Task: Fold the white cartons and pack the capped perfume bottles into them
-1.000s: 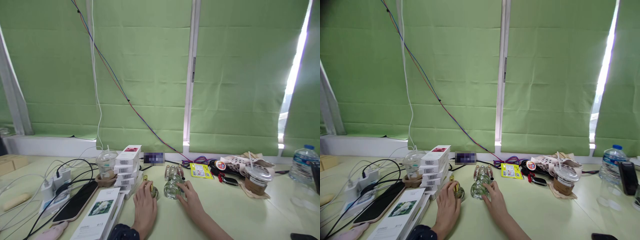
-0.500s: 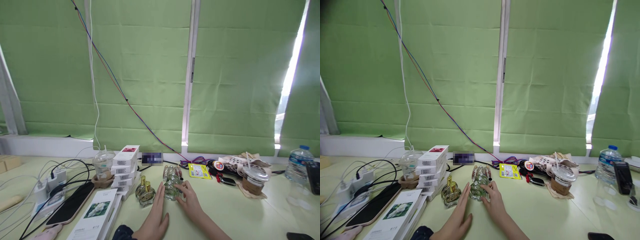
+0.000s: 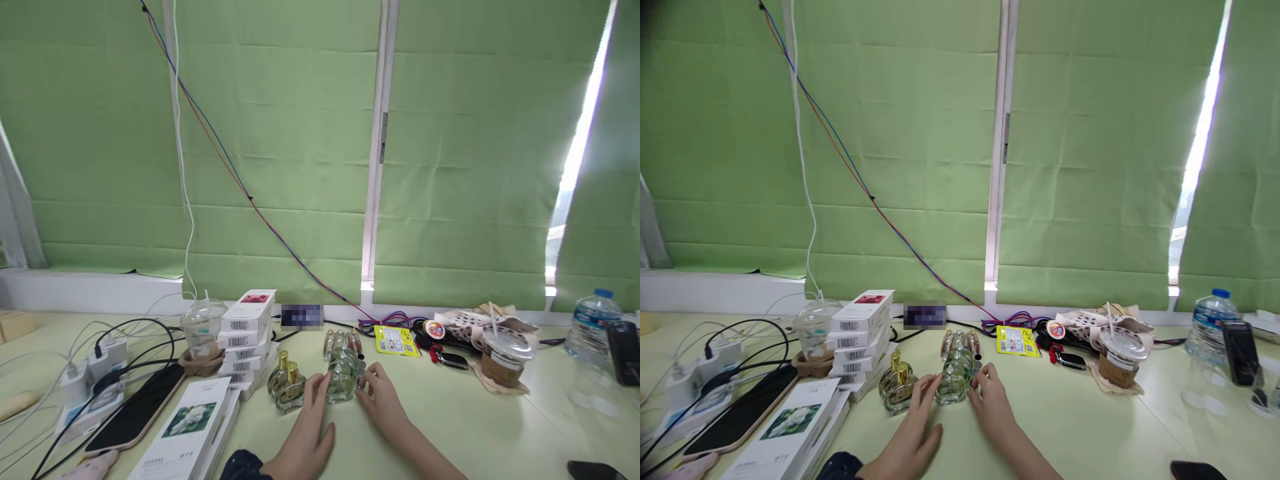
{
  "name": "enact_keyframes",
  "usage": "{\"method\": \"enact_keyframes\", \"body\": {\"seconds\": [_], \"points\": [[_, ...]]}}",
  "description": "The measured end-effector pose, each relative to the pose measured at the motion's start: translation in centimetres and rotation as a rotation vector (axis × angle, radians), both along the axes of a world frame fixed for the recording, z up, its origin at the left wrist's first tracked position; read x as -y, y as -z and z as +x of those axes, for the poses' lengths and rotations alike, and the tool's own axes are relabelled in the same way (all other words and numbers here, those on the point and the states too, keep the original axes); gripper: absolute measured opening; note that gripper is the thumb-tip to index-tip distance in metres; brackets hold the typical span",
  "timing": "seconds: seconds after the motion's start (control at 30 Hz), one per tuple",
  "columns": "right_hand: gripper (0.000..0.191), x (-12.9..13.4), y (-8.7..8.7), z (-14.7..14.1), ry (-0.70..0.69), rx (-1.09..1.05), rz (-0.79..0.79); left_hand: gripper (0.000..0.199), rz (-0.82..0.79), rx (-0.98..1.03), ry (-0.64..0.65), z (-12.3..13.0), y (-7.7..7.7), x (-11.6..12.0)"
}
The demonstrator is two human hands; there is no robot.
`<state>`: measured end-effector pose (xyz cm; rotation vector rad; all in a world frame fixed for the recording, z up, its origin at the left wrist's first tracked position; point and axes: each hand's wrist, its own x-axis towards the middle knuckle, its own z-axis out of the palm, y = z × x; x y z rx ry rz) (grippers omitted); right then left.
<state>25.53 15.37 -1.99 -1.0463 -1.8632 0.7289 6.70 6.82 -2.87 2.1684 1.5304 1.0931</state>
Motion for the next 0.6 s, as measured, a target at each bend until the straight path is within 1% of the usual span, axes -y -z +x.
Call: {"method": "enact_keyframes", "body": {"seconds": [0.13,0.2,0.27,0.37,0.43,0.53,0.6], "points": [[0.019,-0.1,-0.3,-0.1,0.037,-0.105,-0.107,0.066,0.022,0.019,-0.012,-0.5,0.8,-0.7],[0.026,-0.5,-0.3,-0.1,0.071,-0.172,-0.221,0.064,0.025,0.027,0.005,-0.8,1.1,-1.0],[0.030,-0.9,-0.2,-0.2,0.084,-0.254,-0.382,0.063,0.021,0.038,0.029,-0.9,1.1,-1.2],[0.023,-1.3,-0.3,-0.2,0.056,-0.412,-0.617,0.061,0.020,0.065,0.053,-0.8,0.9,-1.3],[0.019,-1.4,-0.6,-0.1,0.025,-0.513,-0.726,0.059,0.026,0.090,0.062,-0.6,0.7,-1.3],[0.023,-1.4,-1.2,0.1,-0.011,-0.609,-0.826,0.057,0.028,0.116,0.052,-0.4,0.2,-1.3],[0.026,-1.2,-1.6,0.3,-0.027,-0.633,-0.856,0.055,0.021,0.118,0.031,-0.2,-0.1,-1.4]]}}
